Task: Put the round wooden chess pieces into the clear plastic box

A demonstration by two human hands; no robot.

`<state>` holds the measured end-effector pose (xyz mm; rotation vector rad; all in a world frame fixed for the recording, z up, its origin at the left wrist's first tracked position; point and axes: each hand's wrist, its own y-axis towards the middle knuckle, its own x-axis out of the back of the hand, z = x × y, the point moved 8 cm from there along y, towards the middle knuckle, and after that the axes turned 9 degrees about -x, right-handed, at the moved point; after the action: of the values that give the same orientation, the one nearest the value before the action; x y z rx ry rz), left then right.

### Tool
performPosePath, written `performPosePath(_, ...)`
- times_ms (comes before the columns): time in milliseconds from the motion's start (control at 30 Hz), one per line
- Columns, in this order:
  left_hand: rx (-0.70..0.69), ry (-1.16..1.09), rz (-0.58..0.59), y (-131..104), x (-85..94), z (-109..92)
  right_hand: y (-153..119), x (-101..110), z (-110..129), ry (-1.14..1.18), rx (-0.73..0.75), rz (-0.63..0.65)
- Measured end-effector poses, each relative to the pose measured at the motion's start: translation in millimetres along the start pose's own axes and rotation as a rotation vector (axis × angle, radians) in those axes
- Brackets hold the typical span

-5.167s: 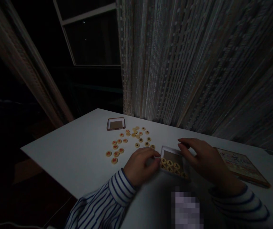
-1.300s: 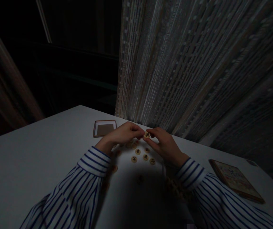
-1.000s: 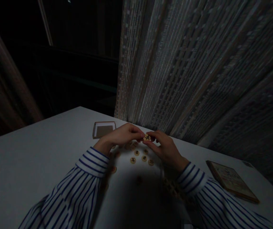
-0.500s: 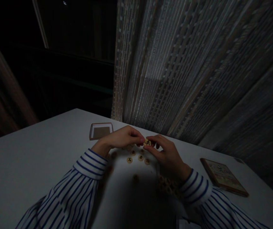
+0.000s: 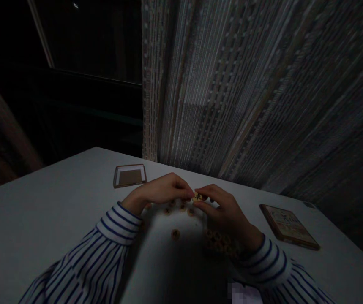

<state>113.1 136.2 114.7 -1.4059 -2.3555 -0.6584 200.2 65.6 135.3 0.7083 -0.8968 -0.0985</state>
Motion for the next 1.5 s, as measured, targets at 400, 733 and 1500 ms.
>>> performPosePath(400, 0.012, -0.048, -0.083, 9, -17.5, -11, -14, 21, -3, -0.041, 0.032, -0.058)
performPosePath(733, 0.053, -0.118, -0.073, 12, -28.5, -5, -18, 28, 0, -0.134, 0.084, -0.023)
performPosePath(1500, 0.074, -0.236, -0.226, 12, -41.5, -17, -19, 52, 11, -0.193, 0.064, 0.044)
